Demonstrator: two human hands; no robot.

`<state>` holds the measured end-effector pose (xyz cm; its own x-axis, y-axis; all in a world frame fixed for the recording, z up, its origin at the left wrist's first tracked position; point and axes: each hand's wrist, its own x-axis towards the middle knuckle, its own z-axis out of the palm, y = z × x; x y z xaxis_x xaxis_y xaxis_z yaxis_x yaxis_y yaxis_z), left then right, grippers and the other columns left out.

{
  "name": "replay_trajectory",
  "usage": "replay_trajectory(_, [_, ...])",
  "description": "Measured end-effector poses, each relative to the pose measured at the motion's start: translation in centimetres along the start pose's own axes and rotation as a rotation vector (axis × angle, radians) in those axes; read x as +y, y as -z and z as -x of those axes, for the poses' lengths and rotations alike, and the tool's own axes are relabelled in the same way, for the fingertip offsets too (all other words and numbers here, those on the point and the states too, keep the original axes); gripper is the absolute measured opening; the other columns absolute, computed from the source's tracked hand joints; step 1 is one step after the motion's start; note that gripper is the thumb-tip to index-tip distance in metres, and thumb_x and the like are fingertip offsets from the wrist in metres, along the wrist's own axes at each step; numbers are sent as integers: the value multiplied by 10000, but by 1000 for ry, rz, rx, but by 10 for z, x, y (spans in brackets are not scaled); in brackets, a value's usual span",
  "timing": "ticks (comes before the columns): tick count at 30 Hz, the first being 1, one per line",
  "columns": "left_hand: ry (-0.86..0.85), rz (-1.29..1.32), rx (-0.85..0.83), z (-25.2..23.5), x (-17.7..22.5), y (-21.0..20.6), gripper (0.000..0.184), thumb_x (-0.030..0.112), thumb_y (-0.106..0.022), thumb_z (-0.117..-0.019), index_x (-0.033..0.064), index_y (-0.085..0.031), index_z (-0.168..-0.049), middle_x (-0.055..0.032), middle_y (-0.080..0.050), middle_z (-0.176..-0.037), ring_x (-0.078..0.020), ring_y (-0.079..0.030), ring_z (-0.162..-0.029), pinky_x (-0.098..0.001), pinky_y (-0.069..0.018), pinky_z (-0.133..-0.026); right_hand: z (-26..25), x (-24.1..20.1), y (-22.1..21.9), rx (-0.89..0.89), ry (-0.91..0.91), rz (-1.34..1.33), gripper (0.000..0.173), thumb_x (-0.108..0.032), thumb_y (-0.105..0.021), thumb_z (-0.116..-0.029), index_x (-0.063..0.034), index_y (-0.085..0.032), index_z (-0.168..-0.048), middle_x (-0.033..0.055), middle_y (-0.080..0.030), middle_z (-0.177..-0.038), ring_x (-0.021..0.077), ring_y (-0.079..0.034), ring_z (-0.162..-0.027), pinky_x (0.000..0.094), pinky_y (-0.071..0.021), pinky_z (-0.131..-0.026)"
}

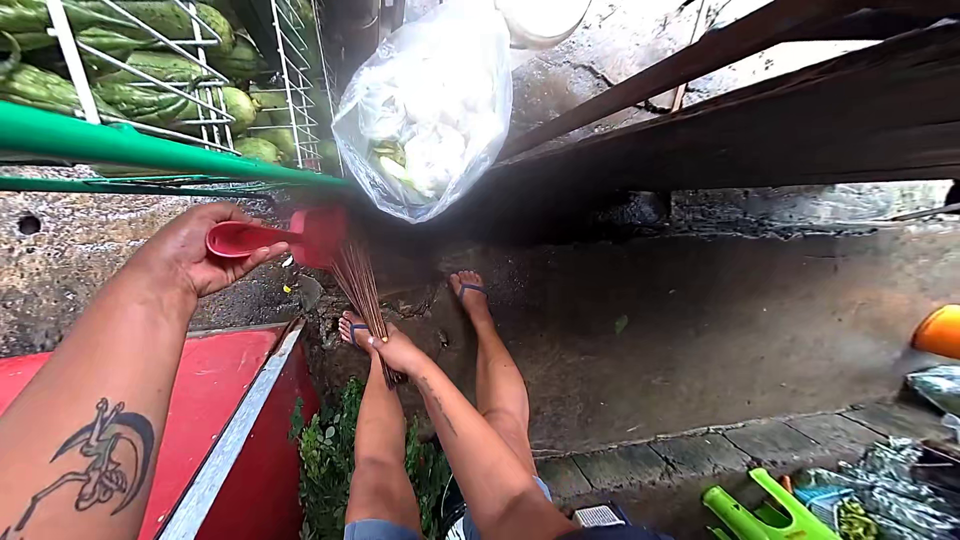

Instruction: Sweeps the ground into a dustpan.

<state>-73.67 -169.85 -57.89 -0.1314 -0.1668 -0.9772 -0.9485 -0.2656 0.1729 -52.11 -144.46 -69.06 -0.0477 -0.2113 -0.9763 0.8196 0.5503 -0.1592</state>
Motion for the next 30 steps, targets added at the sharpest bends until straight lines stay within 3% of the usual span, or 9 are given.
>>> replay_trajectory(3, [13,-62,-60,-7,-1,8,307,264,-555,-999,87,-569,-1250,-147,-683,-1108,-208,-728,-890,-300,-619,-713,23,24,-3,99,-77,-180,582,-360,-520,-1082,-44,-354,-1541,240,-590,-1380,337,-579,-1293,524,-449,-1097])
replay_trajectory(6, [11,-82,-52,-7,-6,6,273,227,-532,-1001,74,-571,-1224,-146,-689,-1071,-193,-726,-853,-286,-615,-702,-5,26,-29,179,-199,-335,560,-416,-505,-1077,-14,-459,-1464,240,-593,-1360,343,-589,-1251,537,-469,-1053])
replay_trajectory(10, [29,-40,-48,-7,-4,3,246,201,-537,-991,77,-572,-1200,-141,-692,-1044,-182,-728,-816,-268,-612,-664,-26,-12,-55,-7,-54,-441,469,-364,-468,-1103,-78,-523,-1470,132,-589,-1450,224,-571,-1312,451,-448,-1097])
replay_trajectory(13, [29,-41,-51,-7,-5,6,251,204,-538,-987,76,-577,-1199,-134,-693,-1034,-177,-728,-809,-261,-611,-656,3,-16,-49,-59,-39,-632,445,-363,-442,-1114,-95,-477,-1467,113,-617,-1075,184,-624,-816,361,-553,-726])
replay_trajectory(15, [30,-31,-57,-11,-5,10,278,210,-546,-982,76,-579,-1223,-140,-692,-1052,-182,-729,-817,-264,-611,-659,27,-6,-41,-69,-39,-727,470,-363,-424,-1119,-108,-421,-1514,102,-590,-935,181,-601,-684,337,-553,-630])
replay_trajectory(18, [20,-17,-76,-13,-8,16,268,204,-539,-984,79,-578,-1218,-139,-689,-1067,-177,-728,-825,-261,-612,-656,22,5,-45,107,-94,-842,456,-385,-430,-1115,-76,-462,-1448,119,-594,-960,195,-614,-731,354,-559,-665])
replay_trajectory(21, [16,6,-79,-13,-11,17,245,205,-541,-986,72,-594,-1185,-132,-698,-1043,-168,-727,-799,-252,-609,-649,-22,9,-56,98,-94,-812,455,-417,-459,-1098,-83,-574,-1385,125,-677,-1160,199,-666,-908,390,-564,-795])
replay_trajectory(26, [0,25,-66,-14,-12,18,209,200,-525,-993,72,-586,-1148,-126,-695,-1016,-168,-727,-793,-256,-612,-655,16,-3,-41,-99,-4,-699,442,-353,-416,-1122,-85,-450,-1471,91,-590,-920,167,-598,-668,323,-552,-623])
replay_trajectory(30, [-6,20,-76,-18,-10,24,202,204,-521,-997,80,-592,-1140,-121,-701,-1038,-163,-732,-806,-251,-613,-659,34,-2,19,264,-20,-920,411,-369,-382,-1127,-18,-495,-1308,83,-579,-812,159,-583,-616,320,-543,-585])
